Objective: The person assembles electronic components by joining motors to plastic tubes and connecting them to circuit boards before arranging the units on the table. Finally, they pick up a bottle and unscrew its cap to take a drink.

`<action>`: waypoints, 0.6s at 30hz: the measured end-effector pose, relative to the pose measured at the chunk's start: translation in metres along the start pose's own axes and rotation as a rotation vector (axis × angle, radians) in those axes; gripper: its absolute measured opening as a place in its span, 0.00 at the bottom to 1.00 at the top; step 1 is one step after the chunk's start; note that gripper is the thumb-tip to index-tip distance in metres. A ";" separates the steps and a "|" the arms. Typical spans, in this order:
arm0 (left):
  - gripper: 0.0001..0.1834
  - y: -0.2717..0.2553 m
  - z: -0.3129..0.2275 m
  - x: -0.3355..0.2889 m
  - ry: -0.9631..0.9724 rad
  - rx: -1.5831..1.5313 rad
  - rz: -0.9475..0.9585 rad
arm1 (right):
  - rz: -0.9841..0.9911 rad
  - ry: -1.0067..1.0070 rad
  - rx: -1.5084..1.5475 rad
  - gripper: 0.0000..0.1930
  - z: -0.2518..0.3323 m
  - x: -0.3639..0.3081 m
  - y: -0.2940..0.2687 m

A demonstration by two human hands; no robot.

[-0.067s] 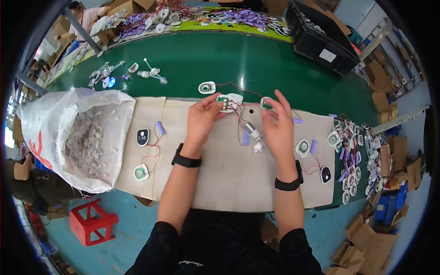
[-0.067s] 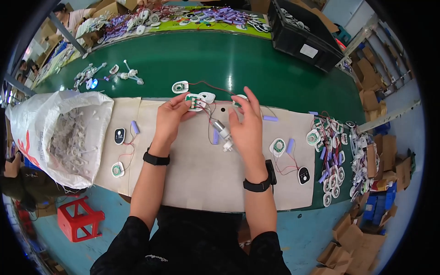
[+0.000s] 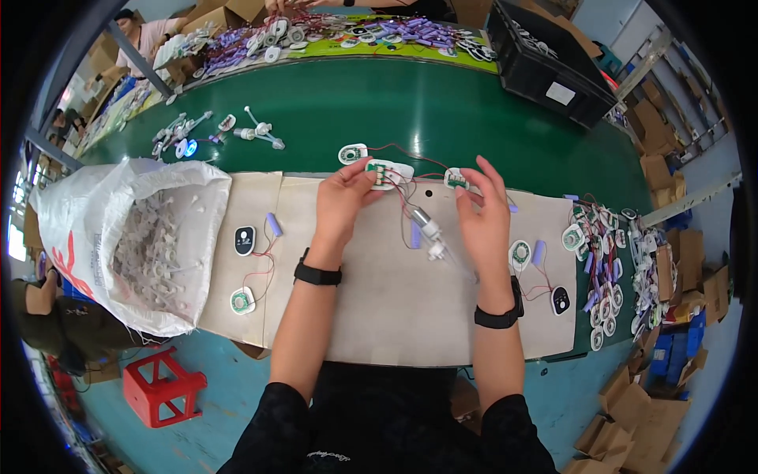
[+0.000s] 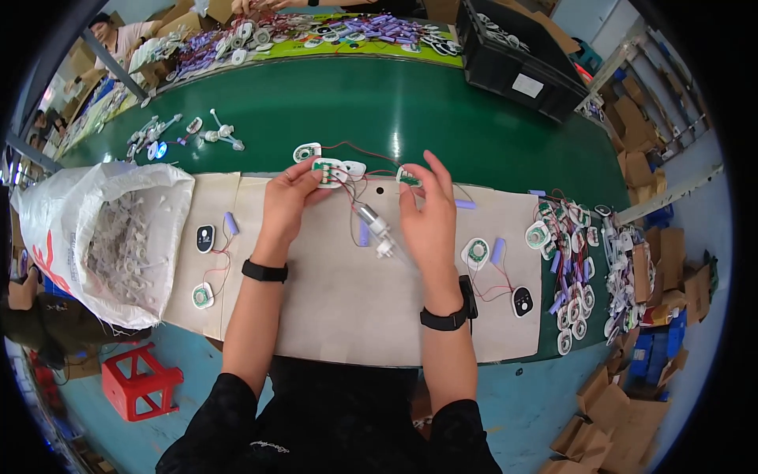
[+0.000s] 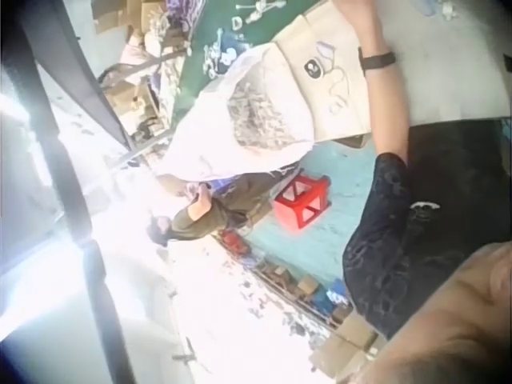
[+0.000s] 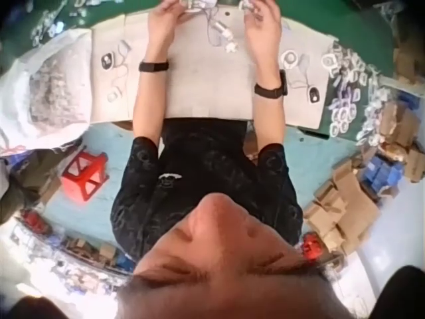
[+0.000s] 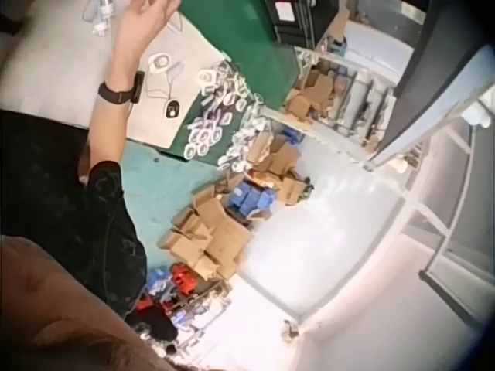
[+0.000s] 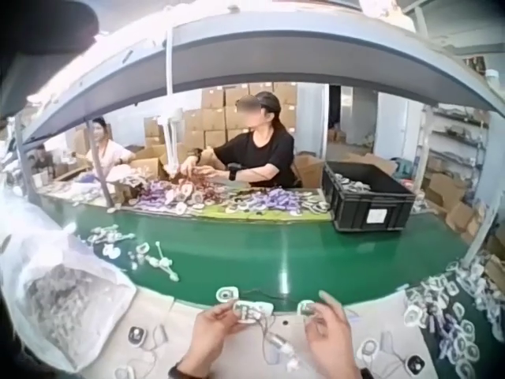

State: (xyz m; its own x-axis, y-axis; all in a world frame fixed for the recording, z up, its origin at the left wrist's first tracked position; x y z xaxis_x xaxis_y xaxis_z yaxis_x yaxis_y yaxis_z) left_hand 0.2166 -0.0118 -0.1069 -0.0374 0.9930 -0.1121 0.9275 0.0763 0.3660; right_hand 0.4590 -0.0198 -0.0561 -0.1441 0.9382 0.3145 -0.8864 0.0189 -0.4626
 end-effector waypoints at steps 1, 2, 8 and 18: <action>0.19 -0.001 -0.003 0.005 0.001 0.006 0.005 | -0.015 0.028 0.014 0.14 -0.004 0.001 -0.005; 0.19 -0.002 -0.007 0.011 0.009 0.027 0.000 | -0.023 0.028 0.018 0.14 -0.005 0.001 -0.009; 0.20 -0.007 -0.051 0.093 0.068 0.105 0.015 | -0.165 0.022 0.096 0.12 -0.007 0.003 -0.030; 0.21 -0.143 -0.061 0.255 0.085 0.234 -0.250 | -0.009 -0.147 0.032 0.14 0.012 -0.012 0.014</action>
State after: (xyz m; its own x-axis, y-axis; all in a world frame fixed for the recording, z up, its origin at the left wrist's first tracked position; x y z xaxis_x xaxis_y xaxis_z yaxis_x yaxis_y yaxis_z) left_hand 0.0521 0.2358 -0.1313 -0.2957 0.9510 -0.0902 0.9456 0.3048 0.1139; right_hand 0.4428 -0.0350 -0.0561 -0.1967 0.8771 0.4381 -0.9012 0.0143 -0.4333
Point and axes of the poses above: each hand's wrist, its own x-axis towards the middle knuckle, its own y-axis out of the palm, z = x × y, the point moved 6 cm from there along x, towards the middle knuckle, and after that the axes turned 11 degrees about z, right-handed, at the moved point
